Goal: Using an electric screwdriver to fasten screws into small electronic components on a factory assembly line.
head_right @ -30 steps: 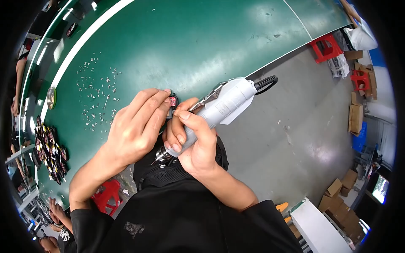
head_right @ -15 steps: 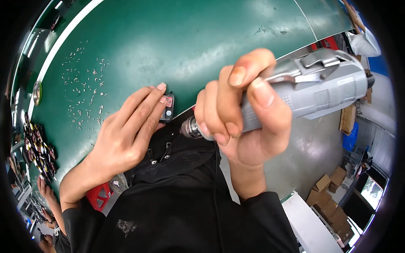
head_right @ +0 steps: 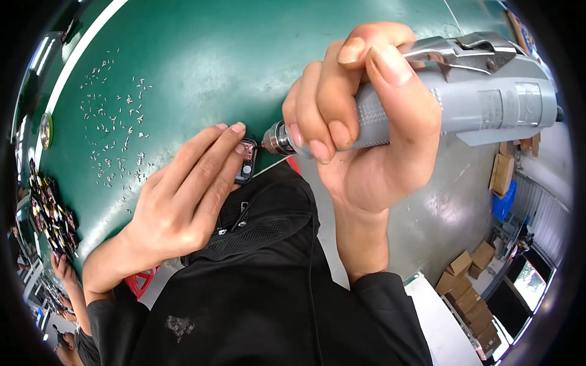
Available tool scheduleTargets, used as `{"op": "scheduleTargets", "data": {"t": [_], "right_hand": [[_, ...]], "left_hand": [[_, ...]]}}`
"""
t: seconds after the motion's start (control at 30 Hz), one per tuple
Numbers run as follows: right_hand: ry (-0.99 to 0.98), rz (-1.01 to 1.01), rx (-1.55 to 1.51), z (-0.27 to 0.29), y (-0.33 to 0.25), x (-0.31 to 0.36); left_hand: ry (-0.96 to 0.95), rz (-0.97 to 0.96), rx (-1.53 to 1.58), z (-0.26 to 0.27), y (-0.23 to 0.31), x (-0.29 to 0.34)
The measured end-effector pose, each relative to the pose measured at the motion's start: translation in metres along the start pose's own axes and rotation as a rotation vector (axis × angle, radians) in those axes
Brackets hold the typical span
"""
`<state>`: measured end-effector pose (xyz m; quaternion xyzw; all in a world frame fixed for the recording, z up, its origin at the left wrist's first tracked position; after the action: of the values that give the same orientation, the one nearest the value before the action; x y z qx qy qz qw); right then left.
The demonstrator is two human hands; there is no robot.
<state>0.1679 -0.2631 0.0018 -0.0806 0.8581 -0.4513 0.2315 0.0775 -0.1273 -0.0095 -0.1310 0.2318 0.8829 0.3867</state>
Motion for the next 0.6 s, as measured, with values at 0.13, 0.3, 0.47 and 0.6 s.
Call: {"op": "scheduleTargets", "data": {"t": [0.13, 0.3, 0.47, 0.6], "right_hand": [[-0.053, -0.020, 0.023, -0.012, 0.001, -0.001], [-0.196, -0.016, 0.151, -0.029, 0.000, 0.000], [-0.262, -0.030, 0.257, -0.045, 0.001, -0.011], [-0.265, -0.029, 0.237, -0.048, 0.008, -0.011]], "left_hand": [[0.030, 0.002, 0.007, -0.001, 0.001, 0.001], [0.048, -0.019, -0.002, -0.001, 0.004, 0.000], [0.069, -0.034, -0.009, 0.000, 0.001, 0.003], [0.067, -0.020, -0.054, 0.010, 0.004, 0.006]]}}
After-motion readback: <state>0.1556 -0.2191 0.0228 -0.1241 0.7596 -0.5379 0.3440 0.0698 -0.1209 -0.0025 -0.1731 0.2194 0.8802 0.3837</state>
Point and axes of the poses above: each hand's wrist, its own x-axis away from the middle knuckle, its own z-axis out of the back of the hand, y = z × x, the point moved 6 cm from there along -x, towards the middle knuckle, and after that the axes turned 6 degrees about x, right-handed, at the moved point
